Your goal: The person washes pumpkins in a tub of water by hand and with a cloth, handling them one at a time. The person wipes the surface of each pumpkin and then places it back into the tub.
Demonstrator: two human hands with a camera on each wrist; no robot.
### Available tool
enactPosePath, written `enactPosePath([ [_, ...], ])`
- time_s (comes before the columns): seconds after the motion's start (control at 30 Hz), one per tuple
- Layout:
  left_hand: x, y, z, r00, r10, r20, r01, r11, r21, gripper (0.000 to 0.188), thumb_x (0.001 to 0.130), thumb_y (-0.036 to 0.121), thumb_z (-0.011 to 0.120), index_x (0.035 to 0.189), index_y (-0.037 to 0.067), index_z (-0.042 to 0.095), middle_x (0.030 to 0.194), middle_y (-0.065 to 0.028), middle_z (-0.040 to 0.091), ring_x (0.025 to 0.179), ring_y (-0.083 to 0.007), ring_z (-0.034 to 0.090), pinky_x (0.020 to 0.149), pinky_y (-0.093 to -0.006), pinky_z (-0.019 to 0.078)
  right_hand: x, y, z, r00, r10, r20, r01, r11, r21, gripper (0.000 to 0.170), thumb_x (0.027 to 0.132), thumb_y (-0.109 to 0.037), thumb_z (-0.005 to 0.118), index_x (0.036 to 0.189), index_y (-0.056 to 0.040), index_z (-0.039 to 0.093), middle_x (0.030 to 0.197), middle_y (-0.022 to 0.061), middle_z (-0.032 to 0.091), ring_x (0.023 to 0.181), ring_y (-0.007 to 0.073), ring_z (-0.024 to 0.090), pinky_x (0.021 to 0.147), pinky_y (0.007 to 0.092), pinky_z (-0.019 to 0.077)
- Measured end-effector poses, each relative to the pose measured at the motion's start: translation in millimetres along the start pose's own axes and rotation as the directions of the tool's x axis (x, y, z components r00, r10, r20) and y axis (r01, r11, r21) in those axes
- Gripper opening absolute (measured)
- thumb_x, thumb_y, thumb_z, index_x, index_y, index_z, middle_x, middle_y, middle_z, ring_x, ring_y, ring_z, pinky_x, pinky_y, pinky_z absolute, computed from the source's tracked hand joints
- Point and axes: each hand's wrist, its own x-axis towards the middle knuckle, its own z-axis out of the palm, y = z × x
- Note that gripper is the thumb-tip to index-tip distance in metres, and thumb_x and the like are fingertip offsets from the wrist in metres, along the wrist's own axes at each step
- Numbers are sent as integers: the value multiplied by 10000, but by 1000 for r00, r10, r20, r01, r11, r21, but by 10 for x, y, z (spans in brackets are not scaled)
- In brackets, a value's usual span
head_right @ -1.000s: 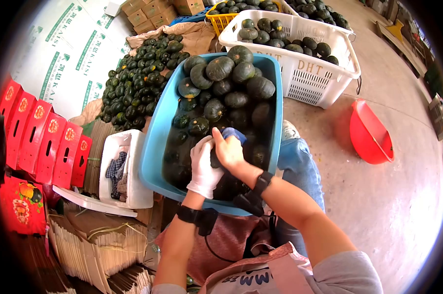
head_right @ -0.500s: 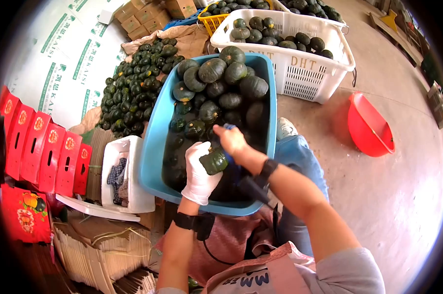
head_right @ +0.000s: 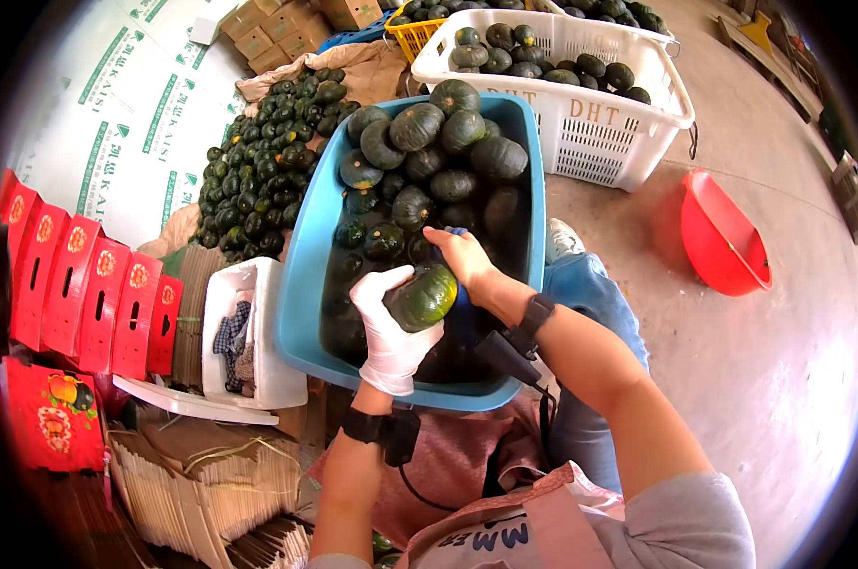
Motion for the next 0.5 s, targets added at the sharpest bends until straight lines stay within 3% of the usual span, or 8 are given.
enactPosePath([
  [0.07, 57, 50, -59, 1000, 10, -6, -10, 1000, -13, 718, 572, -69, 778, 1185, 21, 416, 1091, -109, 481, 976, -230, 543, 903, -341, 453, -71, -62, 58, 1000, 6, -12, -6, 999, 36, 397, 898, -391, 593, 920, 4, 632, 815, 76, 628, 740, 171, 575, 708, 339, 461],
  [0.13, 60, 44, -96, 998, 15, 58, -16, 1000, 17, 701, 571, -68, 776, 1167, 24, 420, 1100, -111, 483, 982, -235, 544, 901, -343, 454, -73, 3, 49, 981, -104, -165, 62, 969, -240, 487, 901, -456, 566, 944, 23, 638, 852, 122, 660, 771, 193, 606, 741, 358, 478],
  [0.23, -20, -66, -27, 997, -17, 73, 17, 1000, 2, 686, 569, -67, 767, 1158, 28, 427, 1106, -120, 489, 1008, -256, 544, 905, -354, 451, -145, -25, 0, 982, -170, -84, 122, 904, -410, 609, 900, -544, 517, 960, 49, 643, 901, 212, 678, 859, 287, 662, 776, 401, 485],
  [0.27, -51, -148, -9, 990, -58, 128, 36, 985, 166, 694, 585, -46, 775, 1179, 29, 422, 1110, -142, 503, 1029, -294, 546, 911, -374, 448, -132, 30, 38, 963, -264, -58, 180, 784, -595, 677, 907, -585, 461, 947, 67, 639, 915, 288, 660, 955, 387, 653, 811, 449, 488],
  [0.3, -32, -195, 5, 985, 38, 170, -88, 952, 294, 719, 597, -22, 792, 1205, 29, 412, 1107, -163, 514, 1028, -322, 548, 906, -391, 450, -393, -84, 229, 964, -237, -122, 55, 625, -778, 674, 913, -583, 443, 949, 58, 647, 938, 329, 637, 1024, 441, 606, 858, 458, 489],
  [0.37, -46, -263, 20, 979, 121, 164, -168, 934, 314, 732, 598, -4, 807, 1212, 25, 410, 1120, -178, 518, 1019, -339, 548, 908, -392, 449, -469, -32, 270, 984, -175, -27, 65, 502, -863, 675, 909, -591, 438, 948, 49, 650, 963, 324, 638, 1029, 444, 604, 898, 466, 483],
  [0.43, -100, -244, 72, 981, 74, 182, -136, 925, 355, 798, 579, 7, 821, 1229, 27, 358, 1116, -170, 518, 1019, -314, 545, 917, -397, 440, -470, -29, 259, 978, -199, 62, 146, 441, -886, 689, 900, -604, 442, 986, 50, 643, 995, 325, 634, 1056, 446, 589, 916, 469, 471],
  [0.5, -136, -250, 132, 976, -194, 98, 201, 977, -67, 873, 562, 7, 827, 1248, 33, 288, 1114, -158, 516, 1027, -267, 536, 926, -391, 434, -434, -141, 273, 976, -174, -127, 11, 630, -777, 693, 899, -591, 458, 1035, 69, 619, 1019, 314, 637, 1058, 441, 593, 913, 462, 471],
])
